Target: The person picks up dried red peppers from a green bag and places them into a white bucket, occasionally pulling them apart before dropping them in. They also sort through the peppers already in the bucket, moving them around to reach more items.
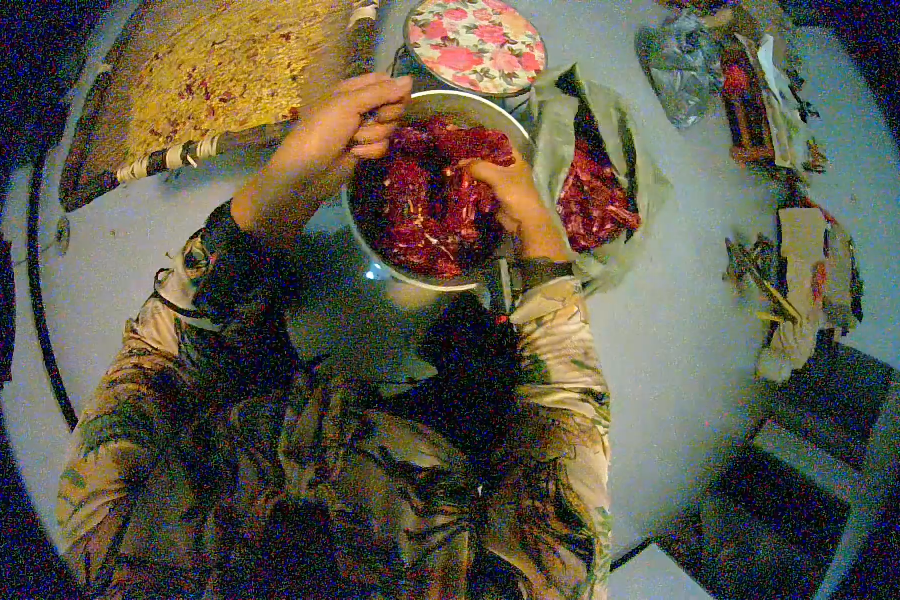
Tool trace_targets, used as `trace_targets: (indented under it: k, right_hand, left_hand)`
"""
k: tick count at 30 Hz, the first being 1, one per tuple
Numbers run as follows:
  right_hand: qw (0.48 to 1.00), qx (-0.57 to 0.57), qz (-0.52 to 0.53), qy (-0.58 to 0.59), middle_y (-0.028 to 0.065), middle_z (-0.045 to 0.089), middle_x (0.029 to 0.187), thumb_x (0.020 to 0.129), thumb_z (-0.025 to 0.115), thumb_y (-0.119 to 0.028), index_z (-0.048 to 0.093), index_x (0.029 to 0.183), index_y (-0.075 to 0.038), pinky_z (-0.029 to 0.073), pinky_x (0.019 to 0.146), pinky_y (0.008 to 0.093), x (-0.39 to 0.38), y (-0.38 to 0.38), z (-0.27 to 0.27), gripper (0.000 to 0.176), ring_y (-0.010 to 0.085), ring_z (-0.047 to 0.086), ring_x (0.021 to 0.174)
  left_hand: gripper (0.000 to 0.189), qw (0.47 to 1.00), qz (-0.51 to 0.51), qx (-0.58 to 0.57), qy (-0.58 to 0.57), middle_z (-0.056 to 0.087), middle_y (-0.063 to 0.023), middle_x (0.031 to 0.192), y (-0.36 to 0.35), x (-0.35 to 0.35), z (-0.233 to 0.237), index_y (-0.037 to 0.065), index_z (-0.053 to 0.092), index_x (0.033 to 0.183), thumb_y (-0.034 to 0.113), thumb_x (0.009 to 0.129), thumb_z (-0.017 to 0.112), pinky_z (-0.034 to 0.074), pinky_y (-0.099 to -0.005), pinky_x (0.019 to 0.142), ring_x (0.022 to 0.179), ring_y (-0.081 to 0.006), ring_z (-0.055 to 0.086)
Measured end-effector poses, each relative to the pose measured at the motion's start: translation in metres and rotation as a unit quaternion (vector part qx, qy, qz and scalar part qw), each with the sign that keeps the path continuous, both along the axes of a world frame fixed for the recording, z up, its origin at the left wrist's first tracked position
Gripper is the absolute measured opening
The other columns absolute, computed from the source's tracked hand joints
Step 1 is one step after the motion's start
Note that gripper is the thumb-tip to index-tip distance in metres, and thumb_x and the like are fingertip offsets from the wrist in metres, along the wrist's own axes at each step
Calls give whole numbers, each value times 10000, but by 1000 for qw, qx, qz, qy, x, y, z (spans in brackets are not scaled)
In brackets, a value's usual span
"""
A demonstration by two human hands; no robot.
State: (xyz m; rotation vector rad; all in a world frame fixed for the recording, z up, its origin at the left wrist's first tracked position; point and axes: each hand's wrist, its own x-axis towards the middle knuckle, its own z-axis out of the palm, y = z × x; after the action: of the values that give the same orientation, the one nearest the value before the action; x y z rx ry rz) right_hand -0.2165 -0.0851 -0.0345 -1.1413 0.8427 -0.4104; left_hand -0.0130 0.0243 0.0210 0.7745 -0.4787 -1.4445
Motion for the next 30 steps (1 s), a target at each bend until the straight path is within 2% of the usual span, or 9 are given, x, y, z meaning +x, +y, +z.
trace_targets:
  k: [3,6,10,14,15,19,22,26,30]
  right_hand:
    - [999,40,-25,15,86,648,909,741,647,-71,569,1065,-34,521,683,302,-15,-6,11,335,187,636,757]
    - [994,64,-75,-54,73,654,871,769,642,-140,609,1008,-36,520,656,292,-37,-14,9,263,173,633,723]
    - [992,64,-93,-49,57,657,892,841,579,-255,636,969,-41,509,699,278,-60,-30,16,256,166,623,781]
    - [976,12,-191,-102,86,625,1026,882,530,-280,595,1072,-32,498,787,338,-84,-23,36,319,193,597,914]
    - [971,45,-207,-113,96,588,1104,873,514,-184,532,1167,-16,472,850,330,-87,-31,34,339,190,563,999]
    - [969,-174,-172,-39,116,505,1214,745,459,34,400,1284,-11,407,936,318,-117,-35,36,544,210,503,1099]
    - [911,-385,-130,71,125,477,1250,678,450,105,367,1307,-8,381,966,315,-128,-19,56,643,230,484,1130]
    - [904,-391,-167,49,91,512,1157,706,505,105,411,1238,-23,444,825,248,-133,-17,63,556,172,526,991]
    - [910,-378,-167,37,98,513,1172,748,578,33,409,1256,-41,441,867,308,-161,-41,30,540,204,517,1042]
  left_hand:
    - [157,1000,-4,6,-6,385,56,620,-2,-3,-3,107,477,775,185,903,522,213,-164,370,454,-10,294]
    - [148,1000,4,20,-17,378,60,615,-2,-9,-1,106,480,784,183,903,520,210,-165,372,456,-11,289]
    - [137,1000,-6,17,-24,372,65,612,-2,-13,0,104,478,793,176,904,513,207,-167,372,459,-11,286]
    - [119,999,-14,22,-25,378,66,622,-4,-15,-1,106,481,809,172,905,507,210,-160,372,463,-8,289]
    - [112,999,-13,26,-23,380,66,626,-4,-14,-2,107,482,815,169,905,506,212,-159,372,463,-7,290]
    - [80,999,-8,38,-16,394,66,641,-3,-16,-1,111,492,840,162,898,512,217,-155,369,463,-6,293]
    - [109,999,-13,34,-13,410,59,642,-5,-15,-5,106,493,813,172,886,538,211,-167,367,449,-9,288]
    - [174,999,1,48,-19,413,45,630,-3,-19,1,90,493,752,189,875,568,201,-184,370,422,-15,265]
    - [170,999,0,47,-24,415,42,631,-2,-20,0,84,495,759,187,870,574,201,-180,366,419,-19,267]
